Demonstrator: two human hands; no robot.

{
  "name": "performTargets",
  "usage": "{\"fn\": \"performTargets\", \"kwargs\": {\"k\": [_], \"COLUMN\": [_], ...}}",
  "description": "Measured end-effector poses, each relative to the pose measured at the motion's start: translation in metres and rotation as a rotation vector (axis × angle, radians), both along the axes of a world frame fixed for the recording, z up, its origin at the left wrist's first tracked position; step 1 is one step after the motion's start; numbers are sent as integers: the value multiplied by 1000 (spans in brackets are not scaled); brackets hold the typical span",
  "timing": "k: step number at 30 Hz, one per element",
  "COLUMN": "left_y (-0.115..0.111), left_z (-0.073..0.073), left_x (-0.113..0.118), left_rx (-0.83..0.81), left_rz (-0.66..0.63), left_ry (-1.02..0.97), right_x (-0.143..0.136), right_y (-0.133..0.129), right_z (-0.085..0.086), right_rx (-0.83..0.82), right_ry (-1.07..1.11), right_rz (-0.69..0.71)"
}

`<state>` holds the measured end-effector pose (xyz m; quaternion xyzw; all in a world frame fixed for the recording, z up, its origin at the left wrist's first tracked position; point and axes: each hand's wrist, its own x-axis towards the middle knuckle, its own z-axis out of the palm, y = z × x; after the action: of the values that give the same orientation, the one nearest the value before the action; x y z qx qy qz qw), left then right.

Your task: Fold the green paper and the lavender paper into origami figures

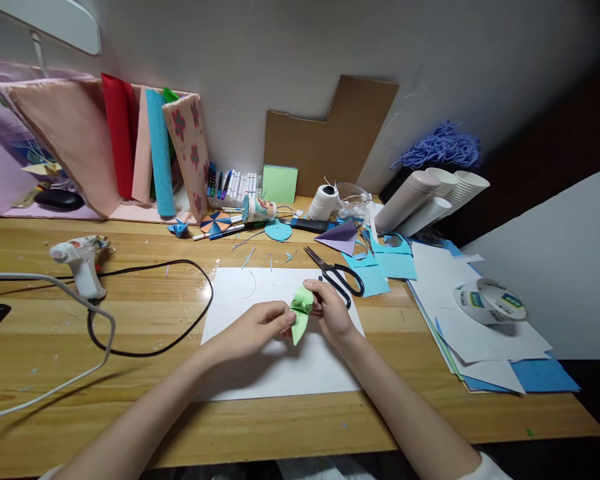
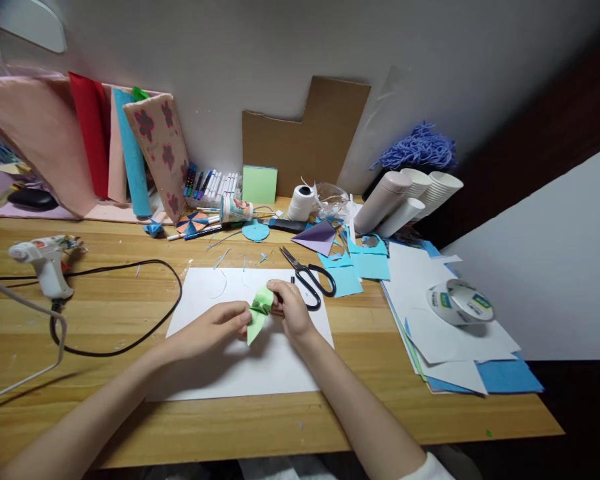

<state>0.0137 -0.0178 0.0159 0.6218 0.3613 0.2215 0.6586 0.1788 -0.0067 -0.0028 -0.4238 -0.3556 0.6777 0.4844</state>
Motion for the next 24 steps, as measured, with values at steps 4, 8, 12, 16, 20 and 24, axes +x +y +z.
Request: {"fn": "performTargets", "kwargs": {"k": [4,8,12,16,20,24], "left_y": [0,3,4,4,0,1], "left_z": [0,-3,-5,-6,-3,0], "left_x": [2,4,3,0,0,1], "left_rx": [11,21,97,250,376,273], "left_rz": [162,237,425,622,665,543], "left_ry": [-19,-57,15,131,186,133], "right_x": [1,-3,-6,-8,-13,-11], "right_y": [-2,-3,-2,-4,-9,-9], "right_z": [1,-1,-5,-6,-3,0], "right_rx": [-27,-20,74,33,-59,1], "right_ry": [-25,-106,-228,-263,-191,-157], "right_rz": [72,240,145,229,311,193]}}
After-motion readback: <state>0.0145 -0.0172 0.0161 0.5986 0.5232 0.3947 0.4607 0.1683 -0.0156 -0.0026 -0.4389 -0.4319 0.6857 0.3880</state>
